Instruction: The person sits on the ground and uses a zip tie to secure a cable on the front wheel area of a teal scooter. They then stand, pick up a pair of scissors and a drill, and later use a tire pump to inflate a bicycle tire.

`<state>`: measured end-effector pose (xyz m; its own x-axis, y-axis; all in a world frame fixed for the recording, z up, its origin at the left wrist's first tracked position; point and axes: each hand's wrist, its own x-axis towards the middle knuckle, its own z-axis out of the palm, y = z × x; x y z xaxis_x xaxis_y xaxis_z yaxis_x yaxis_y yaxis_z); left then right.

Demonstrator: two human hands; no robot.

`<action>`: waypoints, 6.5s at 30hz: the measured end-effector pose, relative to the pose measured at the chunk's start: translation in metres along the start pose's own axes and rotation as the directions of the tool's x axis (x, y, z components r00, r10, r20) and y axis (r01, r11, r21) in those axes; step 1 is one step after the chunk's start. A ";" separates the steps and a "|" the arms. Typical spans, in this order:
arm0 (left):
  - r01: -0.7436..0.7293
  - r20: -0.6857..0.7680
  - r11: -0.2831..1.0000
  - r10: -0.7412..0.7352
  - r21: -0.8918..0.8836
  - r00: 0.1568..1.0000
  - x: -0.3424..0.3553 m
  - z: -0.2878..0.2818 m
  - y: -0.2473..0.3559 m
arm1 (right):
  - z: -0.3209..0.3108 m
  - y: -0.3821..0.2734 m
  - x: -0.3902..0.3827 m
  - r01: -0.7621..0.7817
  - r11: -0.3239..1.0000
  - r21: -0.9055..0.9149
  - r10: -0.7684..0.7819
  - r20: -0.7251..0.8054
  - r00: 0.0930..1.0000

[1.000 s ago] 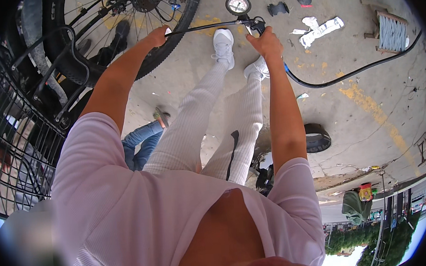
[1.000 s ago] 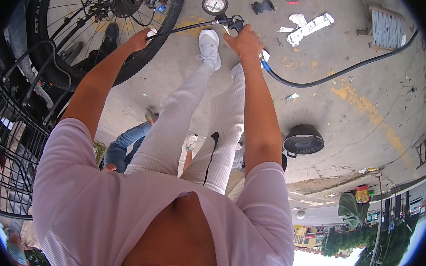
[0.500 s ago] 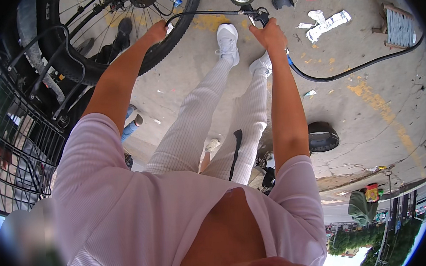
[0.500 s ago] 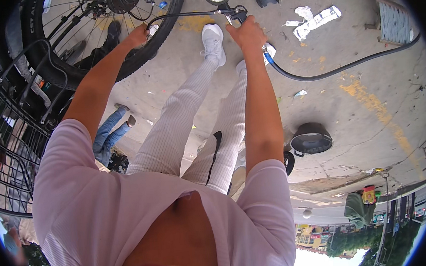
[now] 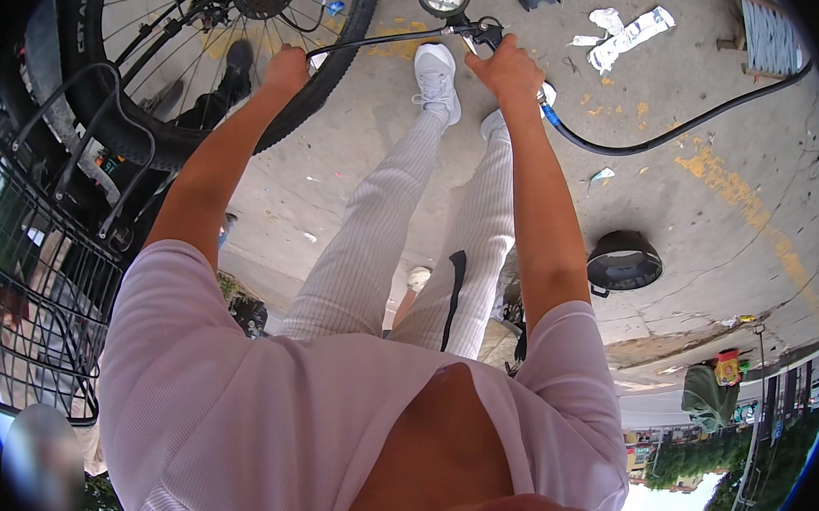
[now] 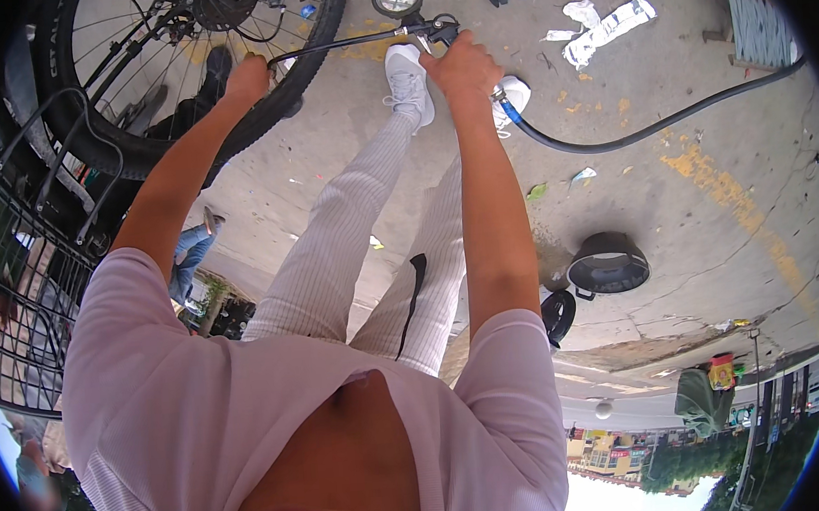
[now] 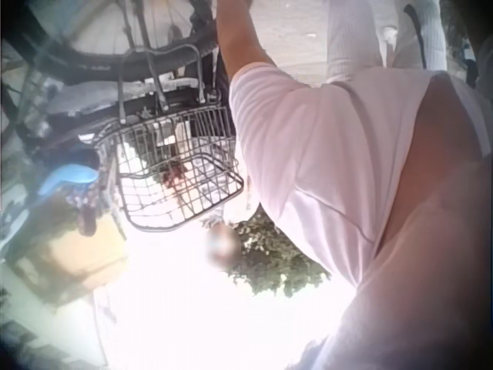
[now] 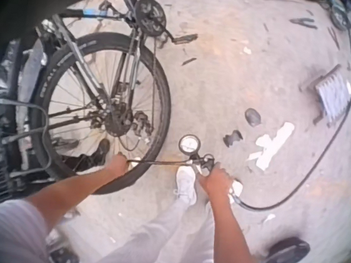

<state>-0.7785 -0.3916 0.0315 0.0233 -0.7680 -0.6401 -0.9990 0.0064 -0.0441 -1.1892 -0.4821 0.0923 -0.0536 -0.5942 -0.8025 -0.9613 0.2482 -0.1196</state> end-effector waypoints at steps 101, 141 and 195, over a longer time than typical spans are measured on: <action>-0.790 0.470 0.422 0.640 0.446 0.607 0.037 -0.025 0.024 | 0.028 -0.021 0.013 0.221 0.971 0.085 -0.203 -0.185 0.961; -0.754 0.443 0.406 0.626 0.517 0.641 0.035 -0.016 0.018 | 0.023 -0.022 0.013 0.212 0.968 0.137 -0.195 -0.125 0.973; -0.770 0.474 0.419 0.614 0.482 0.631 0.035 -0.029 0.026 | 0.030 -0.021 0.018 0.223 0.963 0.149 -0.205 -0.124 0.971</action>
<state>-0.8046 -0.4369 0.0303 -0.5805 -0.1771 -0.7948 -0.4183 0.9023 0.1045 -1.1621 -0.4753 0.0626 0.1119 -0.7224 -0.6824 -0.8978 0.2209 -0.3811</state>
